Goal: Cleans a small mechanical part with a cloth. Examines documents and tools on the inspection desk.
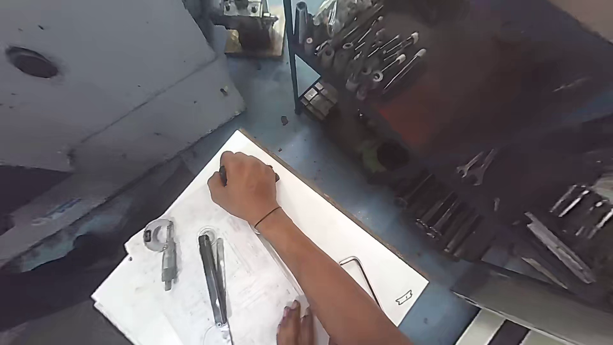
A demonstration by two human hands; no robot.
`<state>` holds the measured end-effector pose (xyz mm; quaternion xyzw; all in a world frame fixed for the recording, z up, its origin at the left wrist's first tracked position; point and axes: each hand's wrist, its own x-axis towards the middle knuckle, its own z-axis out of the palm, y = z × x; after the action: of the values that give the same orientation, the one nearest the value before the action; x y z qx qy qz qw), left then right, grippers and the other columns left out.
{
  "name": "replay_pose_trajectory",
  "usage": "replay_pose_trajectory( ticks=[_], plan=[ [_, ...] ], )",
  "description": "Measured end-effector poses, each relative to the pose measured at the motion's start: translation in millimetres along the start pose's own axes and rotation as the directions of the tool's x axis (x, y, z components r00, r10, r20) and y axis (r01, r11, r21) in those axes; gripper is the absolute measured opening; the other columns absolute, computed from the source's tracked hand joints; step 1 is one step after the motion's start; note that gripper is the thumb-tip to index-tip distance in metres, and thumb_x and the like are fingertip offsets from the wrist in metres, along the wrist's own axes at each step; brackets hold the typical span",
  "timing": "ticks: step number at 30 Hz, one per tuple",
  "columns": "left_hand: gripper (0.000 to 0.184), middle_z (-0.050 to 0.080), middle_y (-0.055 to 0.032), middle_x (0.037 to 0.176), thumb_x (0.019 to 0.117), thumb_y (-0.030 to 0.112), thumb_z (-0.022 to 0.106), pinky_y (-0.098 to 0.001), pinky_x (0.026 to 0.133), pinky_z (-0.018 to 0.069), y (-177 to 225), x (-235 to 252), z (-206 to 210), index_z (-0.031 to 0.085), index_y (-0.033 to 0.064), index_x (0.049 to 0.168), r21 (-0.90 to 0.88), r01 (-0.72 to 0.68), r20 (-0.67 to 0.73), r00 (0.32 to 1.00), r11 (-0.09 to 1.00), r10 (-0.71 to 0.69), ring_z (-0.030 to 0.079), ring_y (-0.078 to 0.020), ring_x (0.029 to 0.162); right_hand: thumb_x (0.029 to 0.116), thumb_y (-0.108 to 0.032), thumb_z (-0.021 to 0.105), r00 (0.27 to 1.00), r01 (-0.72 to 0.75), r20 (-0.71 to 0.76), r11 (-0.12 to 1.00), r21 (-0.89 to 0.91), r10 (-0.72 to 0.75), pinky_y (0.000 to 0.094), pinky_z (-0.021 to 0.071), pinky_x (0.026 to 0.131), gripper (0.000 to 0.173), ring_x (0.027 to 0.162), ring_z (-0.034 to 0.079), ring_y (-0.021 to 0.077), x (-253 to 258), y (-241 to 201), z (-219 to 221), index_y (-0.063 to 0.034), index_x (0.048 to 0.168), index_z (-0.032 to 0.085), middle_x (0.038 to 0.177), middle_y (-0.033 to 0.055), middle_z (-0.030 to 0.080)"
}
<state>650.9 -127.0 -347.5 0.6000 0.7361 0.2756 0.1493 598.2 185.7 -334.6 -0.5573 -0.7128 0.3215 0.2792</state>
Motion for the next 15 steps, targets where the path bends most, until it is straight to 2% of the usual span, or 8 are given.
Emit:
replay_pose_trajectory(
  ticks=[3,6,11,13,15],
  plan=[
    [0.054,0.057,-0.0213,0.141,0.0983,0.048,0.048,-0.0474,0.122,0.0273,5.9,-3.6,5.5,0.060,0.0060,0.131,0.152,-0.034,-0.007,0.999,0.988,0.035,0.045,-0.0291,0.142,0.0897,-0.021,0.067,0.999,0.033,-0.038,0.999,0.023,-0.032,0.0474,0.0513,0.057,0.016,0.077,0.068,0.0292,-5.8,-3.1,-5.7,-0.0050,0.087,0.068,0.080,0.0111,0.065],
    [0.051,0.058,-0.0201,0.141,0.0987,0.044,0.051,-0.0486,0.122,0.0292,7.0,-4.8,5.0,0.062,0.0055,0.130,0.178,-0.031,-0.033,0.999,0.984,0.038,0.046,-0.0294,0.142,0.0901,-0.022,0.068,0.999,0.022,-0.028,1.000,0.017,-0.022,0.0511,0.0532,0.062,0.018,0.082,0.069,0.0326,-10.8,-3.8,-5.4,-0.0040,0.091,0.069,0.084,0.0139,0.067],
    [0.051,0.058,-0.0197,0.143,0.0955,0.041,0.056,-0.0504,0.121,0.0305,7.9,-0.6,6.0,0.066,0.0043,0.129,0.206,-0.044,-0.030,0.998,0.977,0.051,0.048,-0.0313,0.142,0.0914,-0.027,0.067,0.999,-0.024,-0.038,1.000,-0.015,0.023,0.0550,0.0541,0.066,0.022,0.083,0.069,0.0343,-3.2,-1.8,-0.7,-0.0053,0.087,0.069,0.084,0.0138,0.068],
    [0.053,0.059,-0.0189,0.143,0.0947,0.042,0.056,-0.0516,0.119,0.0331,9.7,-4.2,5.5,0.066,0.0037,0.130,0.209,-0.050,-0.040,0.997,0.977,0.060,0.049,-0.0317,0.141,0.0926,-0.029,0.066,0.996,-0.089,0.020,0.995,-0.040,0.090,0.0567,0.0544,0.072,0.025,0.089,0.070,0.0350,-4.3,-4.3,-4.5,-0.0052,0.090,0.070,0.090,0.0148,0.070],
    [0.054,0.060,-0.0184,0.143,0.0935,0.042,0.057,-0.0541,0.118,0.0348,10.8,-2.2,4.6,0.066,0.0026,0.130,0.209,-0.053,-0.064,0.996,0.976,0.068,0.051,-0.0334,0.140,0.0955,-0.032,0.061,0.974,-0.167,0.144,0.983,-0.081,0.177,0.0575,0.0530,0.083,0.029,0.101,0.069,0.0354,0.7,-17.0,-17.1,-0.0044,0.098,0.071,0.100,0.0167,0.071]
  ],
)
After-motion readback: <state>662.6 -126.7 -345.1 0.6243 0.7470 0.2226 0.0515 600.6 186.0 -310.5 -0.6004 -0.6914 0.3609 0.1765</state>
